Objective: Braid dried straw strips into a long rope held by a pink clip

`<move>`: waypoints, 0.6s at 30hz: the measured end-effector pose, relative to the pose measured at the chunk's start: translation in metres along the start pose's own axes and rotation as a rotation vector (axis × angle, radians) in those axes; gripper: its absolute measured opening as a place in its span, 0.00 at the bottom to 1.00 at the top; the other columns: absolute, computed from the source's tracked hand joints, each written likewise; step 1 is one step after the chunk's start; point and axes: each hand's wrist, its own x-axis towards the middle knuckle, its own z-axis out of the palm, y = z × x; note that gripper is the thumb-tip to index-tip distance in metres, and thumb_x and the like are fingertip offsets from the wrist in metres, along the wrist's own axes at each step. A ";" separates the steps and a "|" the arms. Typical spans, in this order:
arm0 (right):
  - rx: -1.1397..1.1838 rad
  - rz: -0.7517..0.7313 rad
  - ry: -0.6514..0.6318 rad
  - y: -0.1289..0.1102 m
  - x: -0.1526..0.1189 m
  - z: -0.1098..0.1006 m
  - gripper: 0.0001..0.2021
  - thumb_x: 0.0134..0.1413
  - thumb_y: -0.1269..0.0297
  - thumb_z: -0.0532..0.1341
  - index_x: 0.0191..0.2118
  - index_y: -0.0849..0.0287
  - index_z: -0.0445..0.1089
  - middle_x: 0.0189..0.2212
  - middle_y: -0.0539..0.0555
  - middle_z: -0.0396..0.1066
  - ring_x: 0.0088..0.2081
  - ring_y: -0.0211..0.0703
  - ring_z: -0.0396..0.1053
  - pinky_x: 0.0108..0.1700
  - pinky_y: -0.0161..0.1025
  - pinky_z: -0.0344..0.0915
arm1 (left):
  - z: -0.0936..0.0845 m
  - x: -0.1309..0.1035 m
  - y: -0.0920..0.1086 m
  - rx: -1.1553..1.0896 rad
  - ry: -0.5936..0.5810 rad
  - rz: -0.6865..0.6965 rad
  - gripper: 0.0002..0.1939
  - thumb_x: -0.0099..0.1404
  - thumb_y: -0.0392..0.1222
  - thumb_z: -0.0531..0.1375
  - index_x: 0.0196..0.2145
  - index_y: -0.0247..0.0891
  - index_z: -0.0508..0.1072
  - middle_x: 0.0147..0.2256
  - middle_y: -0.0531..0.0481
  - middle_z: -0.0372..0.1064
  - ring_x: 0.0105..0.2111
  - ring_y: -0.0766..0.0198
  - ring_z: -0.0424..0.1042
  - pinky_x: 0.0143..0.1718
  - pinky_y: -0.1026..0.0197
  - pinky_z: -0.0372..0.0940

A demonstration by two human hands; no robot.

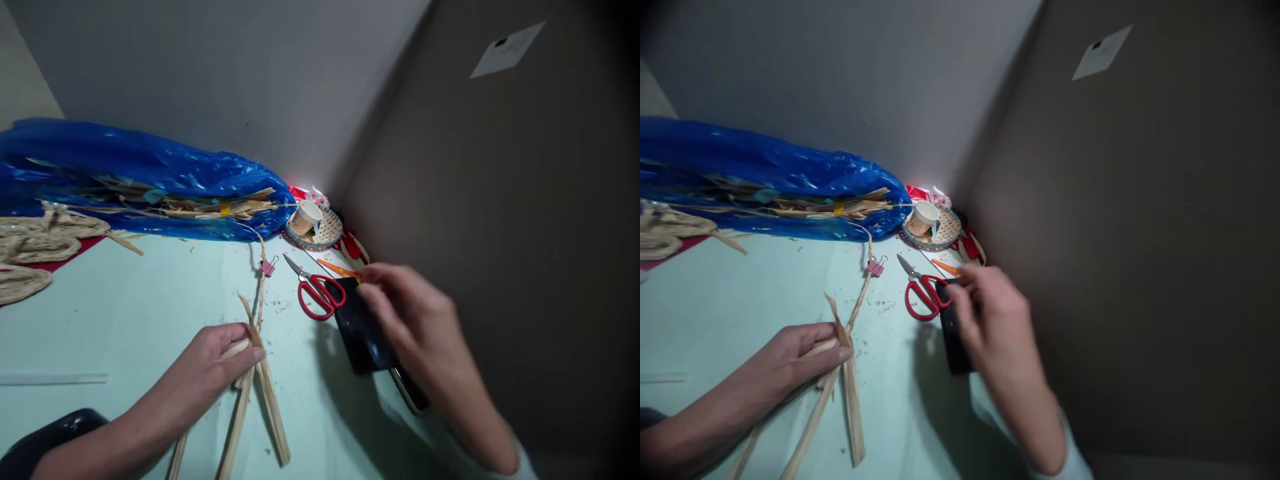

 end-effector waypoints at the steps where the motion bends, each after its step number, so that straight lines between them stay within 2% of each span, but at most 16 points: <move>1: 0.135 0.005 -0.188 -0.011 -0.006 0.015 0.11 0.68 0.59 0.59 0.46 0.59 0.74 0.42 0.59 0.78 0.42 0.48 0.75 0.47 0.44 0.68 | 0.000 0.000 0.000 -0.022 -0.014 0.003 0.09 0.55 0.44 0.68 0.33 0.38 0.79 0.31 0.52 0.79 0.36 0.55 0.73 0.45 0.56 0.65; 3: 0.284 0.048 -0.502 -0.031 -0.019 0.043 0.12 0.68 0.57 0.60 0.48 0.59 0.74 0.38 0.57 0.78 0.37 0.45 0.74 0.41 0.39 0.68 | -0.001 0.001 -0.002 -0.071 -0.042 0.013 0.10 0.55 0.45 0.69 0.34 0.37 0.78 0.30 0.52 0.78 0.34 0.57 0.73 0.42 0.58 0.66; 5: 0.356 0.073 -0.615 -0.043 -0.028 0.063 0.12 0.67 0.57 0.62 0.48 0.60 0.73 0.34 0.54 0.76 0.35 0.44 0.71 0.37 0.36 0.65 | -0.002 0.002 -0.005 -0.098 -0.042 0.037 0.12 0.56 0.48 0.69 0.32 0.37 0.78 0.26 0.54 0.74 0.30 0.61 0.70 0.35 0.62 0.65; 6: 0.387 0.084 -0.637 -0.045 -0.031 0.069 0.11 0.67 0.58 0.62 0.48 0.60 0.72 0.32 0.52 0.75 0.34 0.43 0.69 0.36 0.35 0.63 | -0.002 0.003 -0.007 -0.094 -0.025 0.040 0.13 0.56 0.50 0.69 0.31 0.37 0.77 0.21 0.57 0.69 0.25 0.64 0.66 0.30 0.64 0.62; 8: 0.453 0.107 -0.642 -0.042 -0.033 0.075 0.11 0.67 0.57 0.63 0.47 0.60 0.71 0.31 0.50 0.72 0.33 0.40 0.66 0.35 0.34 0.59 | -0.003 0.003 -0.009 -0.052 -0.003 0.025 0.17 0.55 0.55 0.68 0.29 0.38 0.75 0.15 0.64 0.56 0.17 0.71 0.53 0.21 0.67 0.52; 10: 0.506 0.132 -0.633 -0.034 -0.032 0.074 0.13 0.66 0.55 0.64 0.46 0.59 0.70 0.29 0.48 0.69 0.31 0.39 0.62 0.34 0.34 0.57 | -0.003 0.003 -0.009 0.000 -0.005 -0.034 0.20 0.54 0.59 0.68 0.28 0.38 0.73 0.13 0.67 0.49 0.15 0.74 0.41 0.17 0.66 0.40; 14: 0.577 0.208 -0.605 -0.024 -0.034 0.065 0.13 0.65 0.54 0.64 0.37 0.59 0.68 0.25 0.45 0.63 0.29 0.37 0.58 0.32 0.34 0.53 | -0.004 0.002 -0.005 -0.007 0.002 -0.120 0.23 0.54 0.63 0.66 0.30 0.38 0.72 0.17 0.64 0.56 0.16 0.75 0.40 0.18 0.65 0.34; 18: 0.671 0.319 -0.625 -0.025 -0.043 0.061 0.16 0.67 0.54 0.59 0.31 0.59 0.66 0.25 0.46 0.60 0.29 0.36 0.55 0.31 0.35 0.52 | -0.007 0.000 -0.003 -0.037 0.006 -0.150 0.24 0.53 0.63 0.67 0.29 0.38 0.72 0.19 0.64 0.54 0.19 0.74 0.39 0.19 0.64 0.32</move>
